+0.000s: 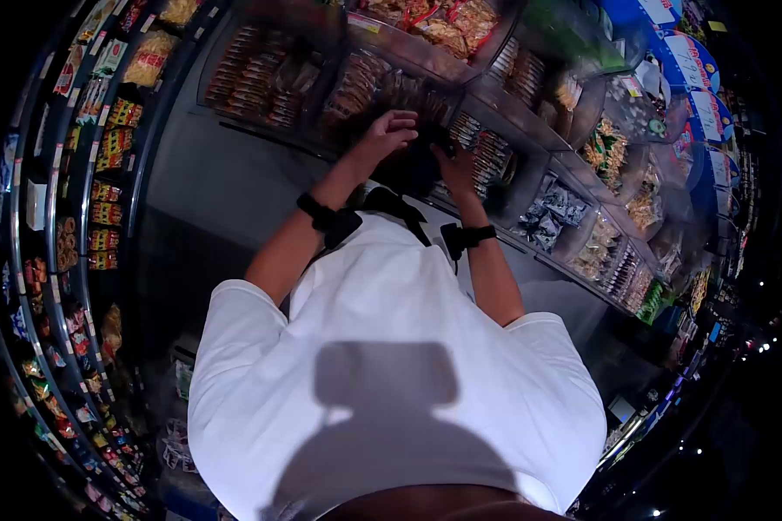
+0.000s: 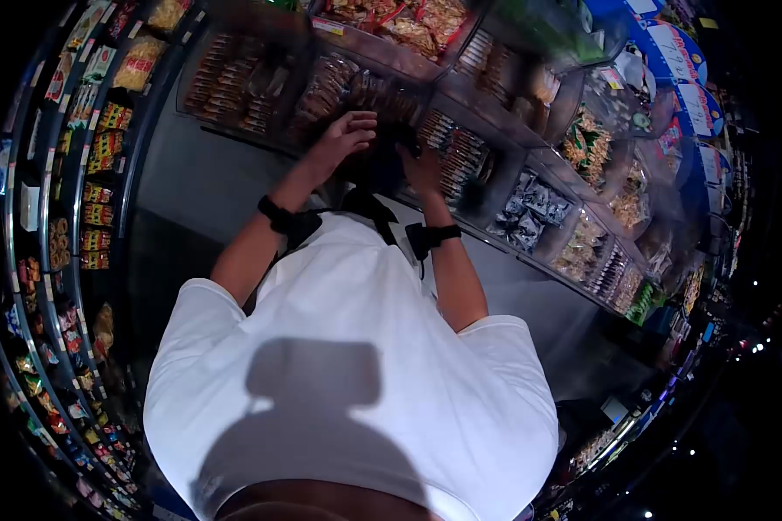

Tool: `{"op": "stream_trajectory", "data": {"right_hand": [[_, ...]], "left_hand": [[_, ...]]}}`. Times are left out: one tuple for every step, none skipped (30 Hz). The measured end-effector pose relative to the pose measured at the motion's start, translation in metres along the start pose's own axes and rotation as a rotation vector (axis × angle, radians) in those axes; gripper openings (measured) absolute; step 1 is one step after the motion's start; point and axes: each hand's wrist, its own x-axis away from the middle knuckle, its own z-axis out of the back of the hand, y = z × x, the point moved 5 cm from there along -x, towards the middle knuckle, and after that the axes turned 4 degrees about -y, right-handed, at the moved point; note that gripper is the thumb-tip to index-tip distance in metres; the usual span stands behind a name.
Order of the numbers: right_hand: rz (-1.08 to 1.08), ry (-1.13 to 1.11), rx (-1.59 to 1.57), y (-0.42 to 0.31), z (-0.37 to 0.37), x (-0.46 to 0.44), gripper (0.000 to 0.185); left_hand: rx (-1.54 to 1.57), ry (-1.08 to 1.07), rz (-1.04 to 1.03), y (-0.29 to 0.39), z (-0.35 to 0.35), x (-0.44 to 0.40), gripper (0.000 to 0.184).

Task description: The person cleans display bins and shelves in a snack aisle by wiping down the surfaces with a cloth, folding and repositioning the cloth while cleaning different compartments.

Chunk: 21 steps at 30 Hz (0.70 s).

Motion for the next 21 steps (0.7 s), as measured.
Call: {"op": "stream_trajectory", "data": {"right_hand": [[-0.059, -0.080, -0.043, 0.001, 0.001, -0.001, 0.057], [-0.119, -0.162, -0.088, -0.006, 0.004, 0.000, 0.062], [-0.099, -0.173, -0.104, -0.030, 0.016, 0.006, 0.062], [-0.105, -0.181, -0.123, -0.023, 0.008, 0.003, 0.062], [-0.058, -0.143, -0.071, -0.011, 0.001, -0.003, 0.062], [-0.008, -0.106, -0.017, -0.004, -0.004, -0.006, 0.063], [-0.073, -0.176, -0.197, -0.012, -0.001, -0.008, 0.064], [-0.088, -0.234, -0.275, -0.022, 0.005, -0.010, 0.063], [-0.048, -0.218, -0.276, -0.025, 0.003, -0.013, 0.063], [-0.010, -0.199, -0.274, -0.025, 0.002, -0.014, 0.062], [-0.090, -0.211, -0.260, -0.022, 0.002, -0.014, 0.062], [-0.170, -0.222, -0.245, -0.025, 0.007, -0.013, 0.061], [-0.071, -0.183, -0.300, -0.010, 0.000, -0.017, 0.059], [-0.167, -0.236, -0.251, -0.012, 0.005, -0.015, 0.071], [-0.157, -0.224, -0.238, -0.017, 0.014, -0.010, 0.061], [-0.132, -0.213, -0.226, -0.028, 0.020, -0.011, 0.051], [-0.142, -0.201, -0.227, -0.024, 0.021, -0.012, 0.051], [-0.101, -0.143, -0.173, -0.019, 0.021, -0.011, 0.048], [-0.062, -0.087, -0.119, -0.014, 0.020, -0.010, 0.046], [-0.050, -0.069, -0.069, -0.045, 0.035, -0.013, 0.042], [-0.041, -0.027, -0.081, -0.040, 0.035, -0.011, 0.041]], "left_hand": [[0.260, -0.157, -0.123, 0.040, -0.016, 0.014, 0.033], [0.304, -0.199, -0.206, 0.094, -0.039, 0.039, 0.026], [0.281, -0.307, -0.360, 0.131, -0.053, 0.059, 0.023], [0.204, -0.349, -0.513, 0.170, -0.071, 0.084, 0.020], [0.109, -0.424, -0.748, 0.207, -0.087, 0.105, 0.019], [-0.061, -0.410, -0.908, 0.237, -0.106, 0.128, 0.011], [-0.060, -0.470, -0.954, 0.252, -0.118, 0.137, 0.007], [-0.056, -0.532, -0.998, 0.268, -0.129, 0.146, 0.005], [-0.052, -0.597, -1.040, 0.283, -0.140, 0.156, 0.007], [-0.037, -0.466, -0.976, 0.288, -0.153, 0.169, 0.007], [-0.016, -0.341, -0.906, 0.292, -0.165, 0.184, 0.008], [-0.035, -0.384, -0.943, 0.298, -0.174, 0.183, 0.010], [-0.072, -0.452, -1.001, 0.302, -0.179, 0.174, 0.011], [-0.096, -0.488, -1.045, 0.305, -0.185, 0.168, 0.013], [-0.111, -0.515, -1.066, 0.308, -0.190, 0.160, 0.014], [-0.127, -0.530, -1.086, 0.311, -0.196, 0.154, 0.016], [-0.139, -0.543, -1.101, 0.313, -0.199, 0.149, 0.018], [-0.149, -0.555, -1.111, 0.313, -0.202, 0.145, 0.019], [-0.165, -0.568, -1.122, 0.313, -0.204, 0.141, 0.021], [-0.176, -0.581, -1.130, 0.311, -0.205, 0.137, 0.023], [-0.195, -0.594, -1.145, 0.310, -0.206, 0.134, 0.024]]}}
